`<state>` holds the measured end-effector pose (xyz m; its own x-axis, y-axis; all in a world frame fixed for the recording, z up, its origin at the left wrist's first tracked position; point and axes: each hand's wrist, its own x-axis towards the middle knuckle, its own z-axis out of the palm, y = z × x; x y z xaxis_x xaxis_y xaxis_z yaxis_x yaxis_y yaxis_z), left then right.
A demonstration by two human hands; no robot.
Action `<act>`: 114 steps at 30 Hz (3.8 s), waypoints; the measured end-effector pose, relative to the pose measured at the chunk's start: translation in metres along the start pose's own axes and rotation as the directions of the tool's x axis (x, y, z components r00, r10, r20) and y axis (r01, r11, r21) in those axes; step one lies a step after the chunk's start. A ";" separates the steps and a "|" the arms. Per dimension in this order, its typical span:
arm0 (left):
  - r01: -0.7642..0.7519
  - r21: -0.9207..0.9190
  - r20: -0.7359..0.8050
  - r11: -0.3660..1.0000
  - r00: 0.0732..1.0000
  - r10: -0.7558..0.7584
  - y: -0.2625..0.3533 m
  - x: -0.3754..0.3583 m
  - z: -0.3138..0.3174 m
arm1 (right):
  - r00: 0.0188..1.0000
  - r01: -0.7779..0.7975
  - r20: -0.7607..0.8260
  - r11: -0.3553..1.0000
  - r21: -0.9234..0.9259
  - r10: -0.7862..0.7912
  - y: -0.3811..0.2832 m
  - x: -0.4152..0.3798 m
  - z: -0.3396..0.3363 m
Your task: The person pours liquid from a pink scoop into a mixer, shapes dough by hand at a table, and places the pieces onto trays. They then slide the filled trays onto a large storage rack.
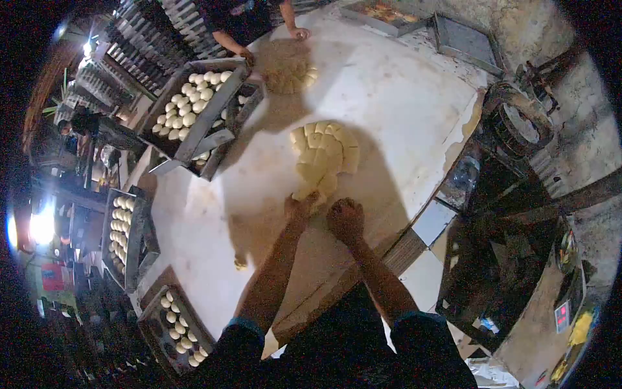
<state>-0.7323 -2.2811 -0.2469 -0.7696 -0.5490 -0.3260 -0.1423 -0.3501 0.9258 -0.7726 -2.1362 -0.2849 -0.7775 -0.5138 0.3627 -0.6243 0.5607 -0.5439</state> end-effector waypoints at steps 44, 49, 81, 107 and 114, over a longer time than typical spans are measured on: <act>-0.002 0.994 -0.059 0.113 0.843 0.535 -0.070 -0.276 -0.268 | 0.445 0.780 0.419 0.573 0.252 -0.791 -0.052 -0.011 0.030; -0.088 0.536 -0.673 0.840 0.556 0.488 -0.075 -0.168 -0.270 | 0.731 0.530 0.335 0.804 0.269 -0.594 -0.118 0.028 0.081; 0.397 0.712 -0.676 0.579 0.611 0.412 0.012 -0.367 -0.624 | 0.566 0.335 0.304 0.551 0.764 -0.766 -0.535 -0.099 0.093; -0.250 0.704 0.222 0.664 0.967 0.129 -0.028 0.081 -0.080 | 0.994 0.109 -0.021 0.993 -0.039 -0.110 -0.013 -0.062 0.011; 0.074 0.778 -0.211 0.624 0.966 0.149 0.026 0.084 0.048 | 0.995 0.047 0.071 0.967 0.249 -0.066 -0.029 -0.044 -0.010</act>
<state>-0.8303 -2.2999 -0.2407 -0.6331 -0.7428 -0.2177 -0.6303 0.3314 0.7020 -0.7213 -2.1231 -0.2777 -0.7270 -0.5946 0.3434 -0.6213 0.3566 -0.6977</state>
